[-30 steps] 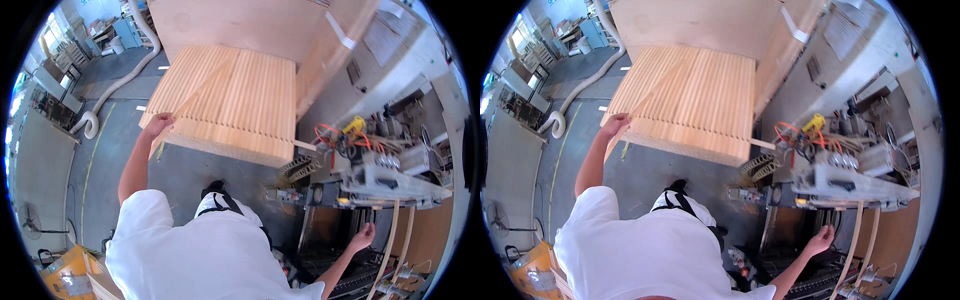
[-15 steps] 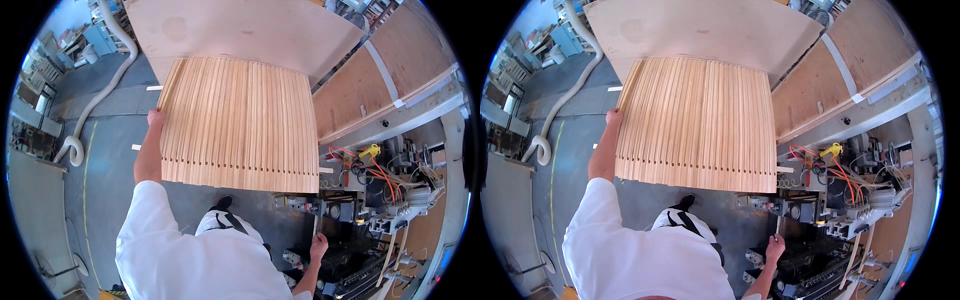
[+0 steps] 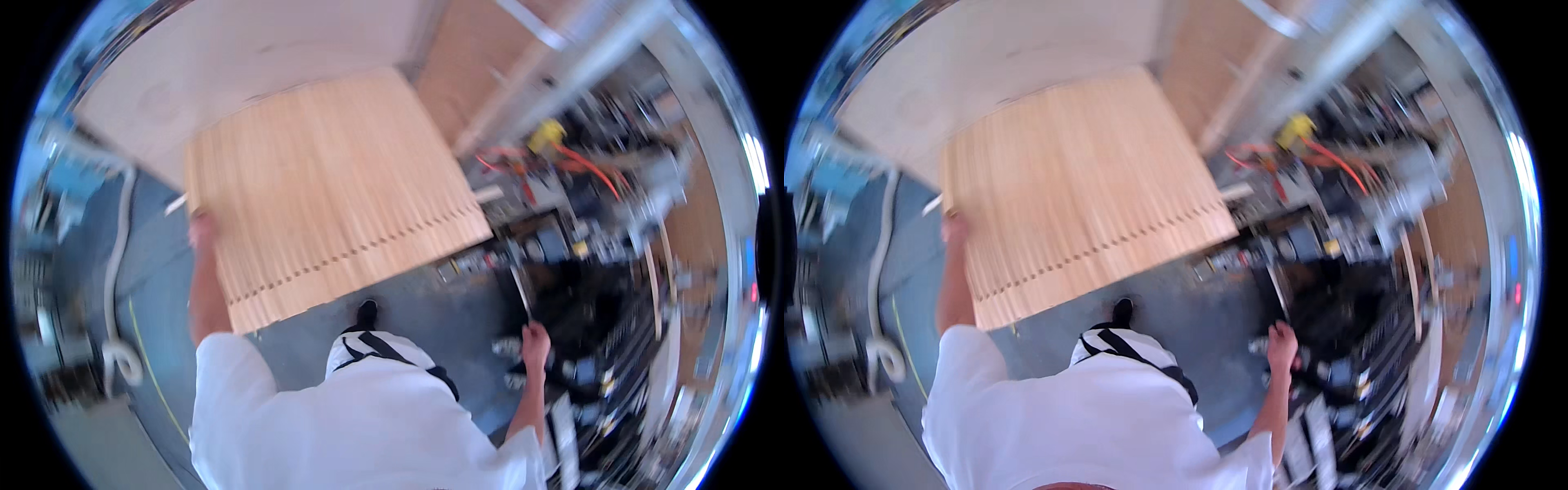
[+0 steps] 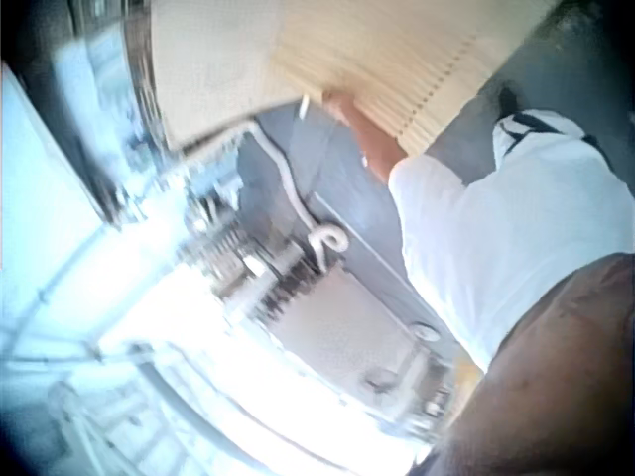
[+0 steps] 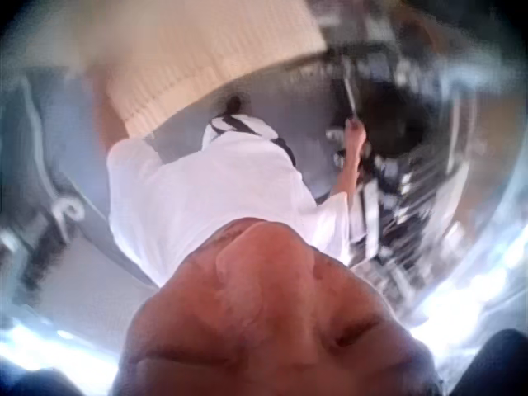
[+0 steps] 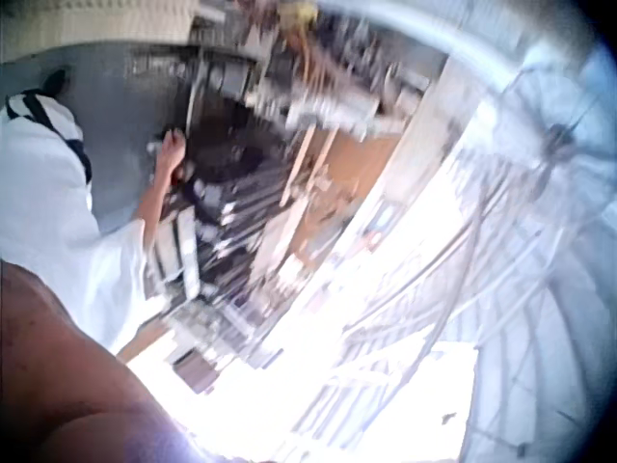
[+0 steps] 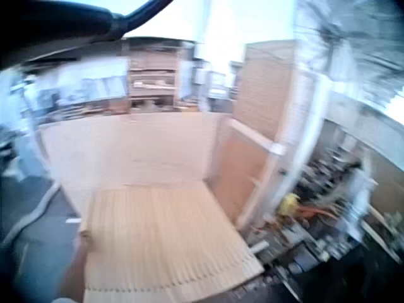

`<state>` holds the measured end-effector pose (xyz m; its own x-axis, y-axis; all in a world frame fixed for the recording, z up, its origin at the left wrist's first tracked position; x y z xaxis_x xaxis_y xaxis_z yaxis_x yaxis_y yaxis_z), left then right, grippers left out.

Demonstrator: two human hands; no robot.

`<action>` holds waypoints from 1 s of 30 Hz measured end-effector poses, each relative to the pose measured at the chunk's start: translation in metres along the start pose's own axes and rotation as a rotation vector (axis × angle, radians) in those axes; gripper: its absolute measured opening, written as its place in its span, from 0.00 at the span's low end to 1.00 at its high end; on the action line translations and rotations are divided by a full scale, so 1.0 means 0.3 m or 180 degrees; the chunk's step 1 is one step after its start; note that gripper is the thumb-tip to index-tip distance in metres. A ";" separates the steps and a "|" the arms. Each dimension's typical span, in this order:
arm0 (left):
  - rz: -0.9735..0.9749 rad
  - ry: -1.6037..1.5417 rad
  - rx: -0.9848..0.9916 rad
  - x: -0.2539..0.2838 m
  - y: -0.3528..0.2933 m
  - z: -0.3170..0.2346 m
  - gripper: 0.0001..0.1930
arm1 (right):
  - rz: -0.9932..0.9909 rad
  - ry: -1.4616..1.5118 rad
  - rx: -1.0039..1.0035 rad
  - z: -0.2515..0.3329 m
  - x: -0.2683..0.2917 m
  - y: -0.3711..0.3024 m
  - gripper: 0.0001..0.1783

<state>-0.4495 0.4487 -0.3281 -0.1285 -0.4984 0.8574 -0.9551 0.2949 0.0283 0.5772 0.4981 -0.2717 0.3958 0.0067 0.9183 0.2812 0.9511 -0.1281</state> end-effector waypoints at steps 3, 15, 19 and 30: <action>-0.1464 -0.0718 -0.3303 0.184 -0.005 -0.083 0.18 | -0.0252 0.0208 0.0125 0.131 0.083 -0.094 0.16; 0.3058 -0.2416 -0.3798 -0.188 -1.814 -1.168 0.15 | -0.2759 -0.0820 -0.1648 -0.352 0.692 -1.282 0.15; 0.4542 -0.2531 -0.3955 -0.215 -2.500 -1.187 0.14 | -0.2867 -0.1555 -0.2774 -0.478 0.727 -1.786 0.17; 0.5307 -0.1895 -0.5049 -0.241 -3.379 -1.260 0.13 | -0.2031 -0.2502 -0.4426 -0.343 0.464 -2.442 0.16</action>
<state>0.6288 0.4941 -0.2245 -0.5755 0.7213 0.3855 0.8156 0.5407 0.2058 0.5161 -0.2295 -0.0886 -0.4417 0.3048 0.8438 0.8675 -0.0948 0.4883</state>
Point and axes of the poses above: each hand's wrist, its own y-axis towards the middle knuckle, its own x-axis out of the back of the hand, z = x × y, the point moved 8 cm from there along y, towards the middle knuckle, and after that the axes turned 14 degrees about -y, right-handed, at the moved point
